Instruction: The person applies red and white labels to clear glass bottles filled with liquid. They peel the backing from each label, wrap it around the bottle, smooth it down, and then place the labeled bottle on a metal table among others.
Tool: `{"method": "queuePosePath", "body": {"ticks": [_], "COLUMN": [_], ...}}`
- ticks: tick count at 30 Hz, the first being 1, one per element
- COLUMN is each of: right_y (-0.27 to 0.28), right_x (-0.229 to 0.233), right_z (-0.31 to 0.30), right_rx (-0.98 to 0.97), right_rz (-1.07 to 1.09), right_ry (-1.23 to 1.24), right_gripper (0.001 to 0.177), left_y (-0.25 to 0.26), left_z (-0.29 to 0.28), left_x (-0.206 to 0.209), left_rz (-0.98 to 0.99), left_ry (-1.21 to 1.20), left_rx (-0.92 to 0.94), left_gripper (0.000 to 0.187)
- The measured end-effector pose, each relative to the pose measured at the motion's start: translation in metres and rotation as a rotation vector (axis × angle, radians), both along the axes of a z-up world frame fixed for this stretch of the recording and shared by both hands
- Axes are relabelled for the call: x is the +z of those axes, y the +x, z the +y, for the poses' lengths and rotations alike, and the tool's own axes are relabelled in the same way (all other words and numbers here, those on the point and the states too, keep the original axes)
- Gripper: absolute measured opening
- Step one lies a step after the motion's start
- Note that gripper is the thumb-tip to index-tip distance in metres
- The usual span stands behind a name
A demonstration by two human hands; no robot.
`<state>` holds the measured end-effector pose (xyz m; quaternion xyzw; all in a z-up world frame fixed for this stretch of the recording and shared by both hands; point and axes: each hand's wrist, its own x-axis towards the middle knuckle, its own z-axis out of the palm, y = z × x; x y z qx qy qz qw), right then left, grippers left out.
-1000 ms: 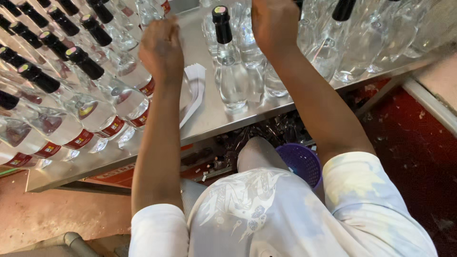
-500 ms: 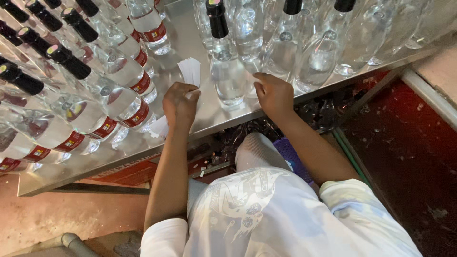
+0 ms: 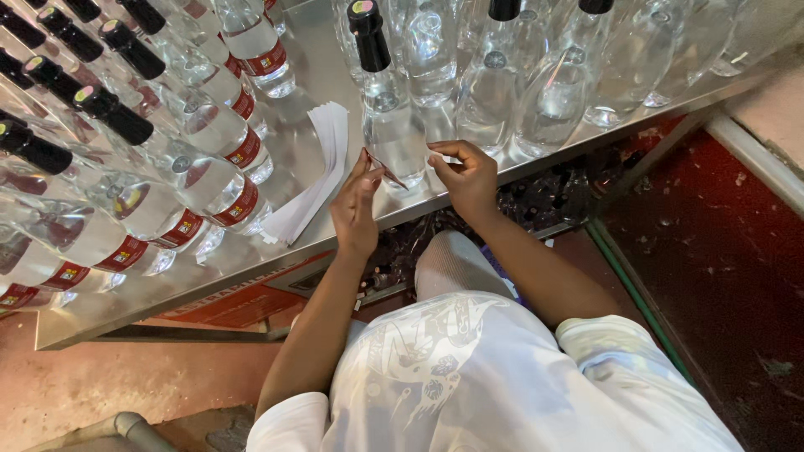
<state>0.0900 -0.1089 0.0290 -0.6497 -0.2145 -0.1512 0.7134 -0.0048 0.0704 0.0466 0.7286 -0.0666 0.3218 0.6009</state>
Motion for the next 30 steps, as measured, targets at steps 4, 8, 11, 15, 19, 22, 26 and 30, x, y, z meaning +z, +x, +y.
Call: {"method": "queuePosePath", "body": {"ticks": [4,8,11,15,19,22,26,30], "right_y": [0.001,0.008,0.014,0.017,0.020,0.028,0.027,0.033], "right_x": [-0.003,-0.009,-0.014,-0.013,-0.012,-0.019,-0.020,-0.029], "right_z": [-0.001,-0.005,-0.008,-0.010,-0.013,-0.015,-0.014,-0.007], "right_rx": [0.071,0.148,0.189,0.209,0.234,0.239,0.276,0.299], "right_rz": [-0.002,0.021,0.043,0.063,0.089,0.064,0.116,0.152], "right_ry": [0.049,0.131,0.151,0.194,0.230,0.220,0.224,0.273], "right_gripper": [0.008,0.008,0.010,0.009,0.011,0.010,0.011,0.012], "left_y": [0.013,0.026,0.043,0.045,0.050,0.054,0.054,0.052], "left_z": [-0.001,-0.003,0.003,-0.002,-0.001,-0.002,-0.002,-0.003], "left_x": [-0.015,-0.019,-0.044,-0.036,-0.041,-0.046,-0.048,-0.050], "left_rz": [-0.017,-0.042,-0.098,-0.128,-0.065,-0.020,0.003,-0.007], "left_ry": [-0.152,-0.121,-0.112,-0.102,-0.076,-0.196,-0.321,-0.276], "left_rx": [0.070,0.190,0.197,0.206,0.180,0.123,0.069,0.090], "left_gripper": [0.017,0.018,0.042,0.066,0.076,0.078,0.078,0.080]}}
